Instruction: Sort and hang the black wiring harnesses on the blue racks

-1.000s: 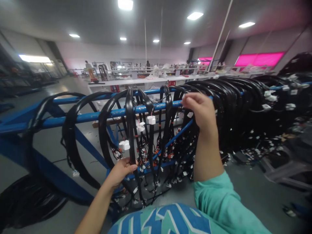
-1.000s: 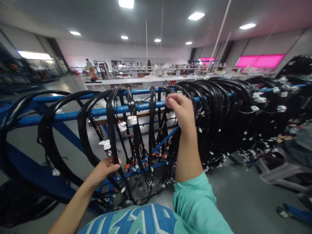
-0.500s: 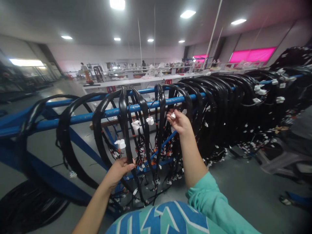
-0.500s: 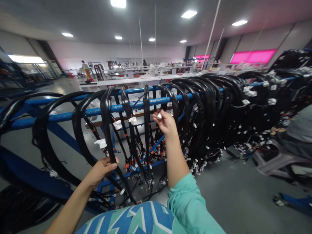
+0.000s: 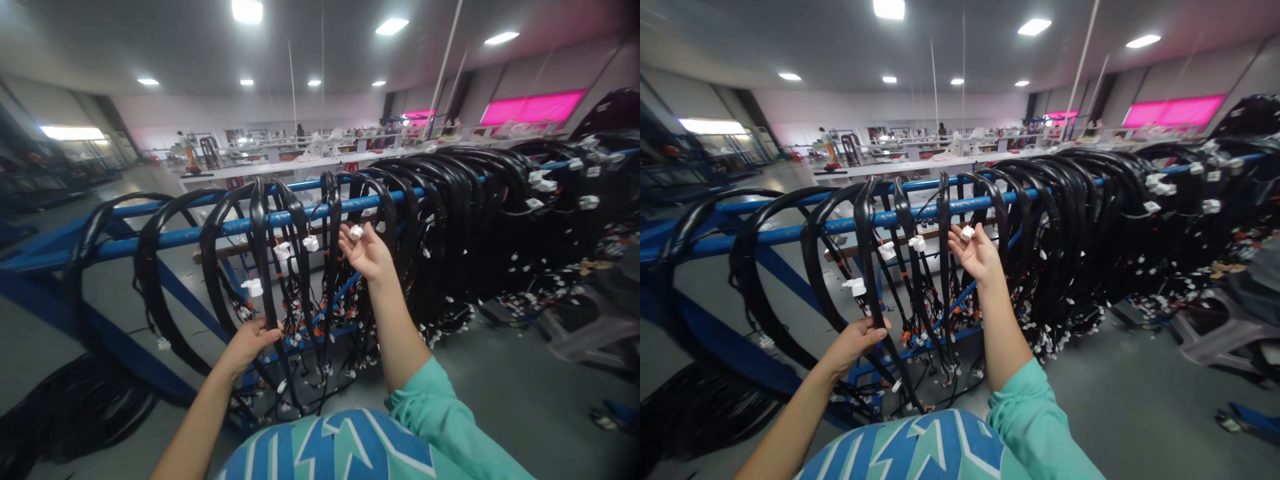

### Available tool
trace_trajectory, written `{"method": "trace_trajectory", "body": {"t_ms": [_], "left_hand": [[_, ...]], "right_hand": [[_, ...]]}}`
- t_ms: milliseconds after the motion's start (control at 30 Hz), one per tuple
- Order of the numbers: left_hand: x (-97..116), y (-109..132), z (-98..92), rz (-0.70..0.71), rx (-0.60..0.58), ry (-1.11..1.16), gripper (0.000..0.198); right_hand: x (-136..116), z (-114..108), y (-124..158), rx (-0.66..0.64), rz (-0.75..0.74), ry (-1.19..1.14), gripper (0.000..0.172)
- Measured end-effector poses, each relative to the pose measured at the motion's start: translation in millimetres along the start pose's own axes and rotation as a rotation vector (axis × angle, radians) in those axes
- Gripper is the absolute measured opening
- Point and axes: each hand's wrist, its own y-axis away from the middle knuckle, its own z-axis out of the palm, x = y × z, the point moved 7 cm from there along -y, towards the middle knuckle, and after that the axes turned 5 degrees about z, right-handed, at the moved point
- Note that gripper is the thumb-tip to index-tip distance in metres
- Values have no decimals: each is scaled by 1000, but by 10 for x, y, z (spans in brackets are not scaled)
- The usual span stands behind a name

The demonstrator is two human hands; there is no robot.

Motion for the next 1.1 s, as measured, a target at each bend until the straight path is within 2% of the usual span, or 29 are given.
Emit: {"method": "trace_trajectory", "body": {"t_ms": [100,167,300,400,433,500,567,633,700,767,867,967,1100], "left_hand": [[-78,26,58,-7,-4,-23,53],[-119,42,111,1,-14,-45,50],[-237,54,207,15,-26,-165,45],[-369,63,325,42,-55,-251,37],[-417,73,377,47,-66,-253,35],[-491,115,478,64,-73,-217,33],[-530,199,572,88,-90,-162,34],[-582,332,646,82,-122,-138,36],[-690,515,710,42,-174,-136,37],[-856,745,784,1,-236,-143,37],[-1175,1138,917,-64,-300,-144,33],[-1423,1494,1025,-115,-295,-151,31],[-1464,1810,1159,-105,-298,-143,35]], "right_hand": [[198,-86,59,25,-48,89,26],[325,-206,154,122,-152,155,19],[535,-424,529,338,-431,421,30],[755,-547,825,391,-528,759,36],[888,-591,886,348,-488,867,39],[1281,-733,987,192,-261,981,48],[1732,-910,1179,47,9,995,63],[2124,-1049,1480,-60,198,982,72],[2414,-1114,1827,-153,277,987,71],[2599,-1145,2160,-198,272,1014,63],[2803,-1273,2607,-137,266,1115,48],[3046,-1534,3082,-25,356,1269,36],[3310,-1912,3816,110,441,1376,14]]}}
